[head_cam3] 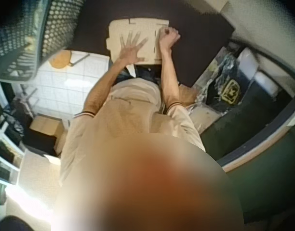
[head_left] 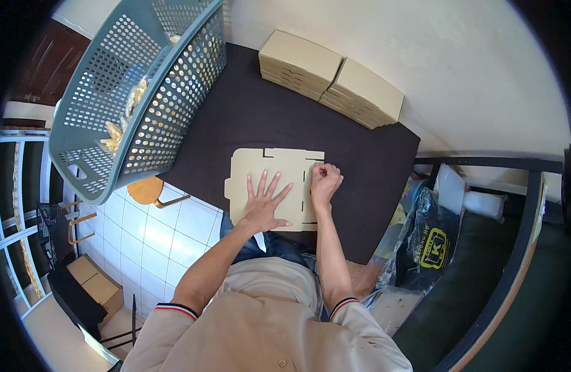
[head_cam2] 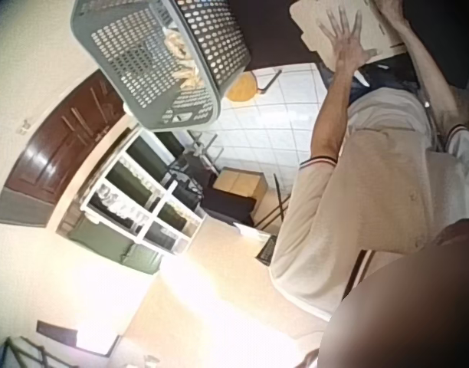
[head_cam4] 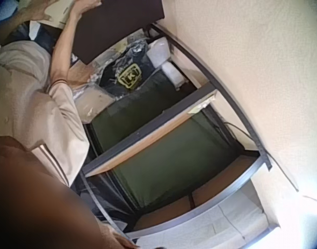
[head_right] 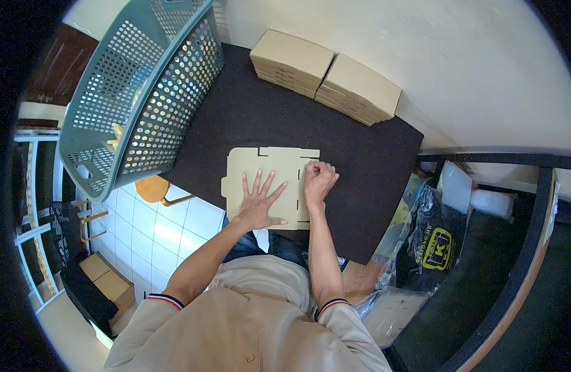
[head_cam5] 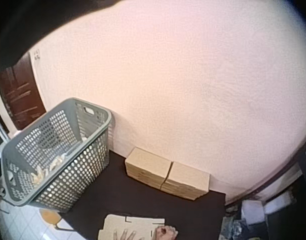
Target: Manually assemble and fold cardboard boxes for product packaging.
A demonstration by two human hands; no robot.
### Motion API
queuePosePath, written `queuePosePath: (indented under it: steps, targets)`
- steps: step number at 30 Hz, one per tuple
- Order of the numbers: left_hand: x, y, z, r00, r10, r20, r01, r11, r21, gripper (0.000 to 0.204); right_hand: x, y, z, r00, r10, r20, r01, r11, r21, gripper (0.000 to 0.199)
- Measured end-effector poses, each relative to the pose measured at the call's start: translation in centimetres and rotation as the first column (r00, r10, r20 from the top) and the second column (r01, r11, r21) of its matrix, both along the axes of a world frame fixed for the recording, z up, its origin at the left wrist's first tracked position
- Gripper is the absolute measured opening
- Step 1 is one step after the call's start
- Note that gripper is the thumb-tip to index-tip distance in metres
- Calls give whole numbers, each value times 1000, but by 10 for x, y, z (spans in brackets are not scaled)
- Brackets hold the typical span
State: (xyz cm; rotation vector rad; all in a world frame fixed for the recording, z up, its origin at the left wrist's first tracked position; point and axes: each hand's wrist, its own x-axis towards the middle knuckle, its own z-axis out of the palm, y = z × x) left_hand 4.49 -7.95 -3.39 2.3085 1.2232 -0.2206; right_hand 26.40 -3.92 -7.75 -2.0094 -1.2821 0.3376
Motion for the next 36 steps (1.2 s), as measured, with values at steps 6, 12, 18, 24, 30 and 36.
queuePosePath:
  steps: [6,12,18,24,30,36]
  targets:
    - [0,1,3,1000,-9,0,9,1000,-11,128,5,15,-5,991,-30,127,17,994,106,10]
    - [0,-1,1,1000,-15,-20,14,1000,-25,127,9,-41,2,960,-149,-238,187,972,143,14]
    - [1,1,6,999,-6,-36,5,1000,-24,126,-27,-143,20,988,49,-145,-45,998,34,11]
    - [2,4,5,1000,7,-23,-7,1000,-9,126,-35,-160,30,995,86,-59,-85,996,15,13]
    - [2,0,5,1000,8,-25,-8,1000,-4,126,-36,-169,25,996,80,-47,-79,997,22,13]
    - [1,-1,2,1000,7,-18,-6,1000,11,127,-39,-166,25,998,40,-56,-39,999,20,13]
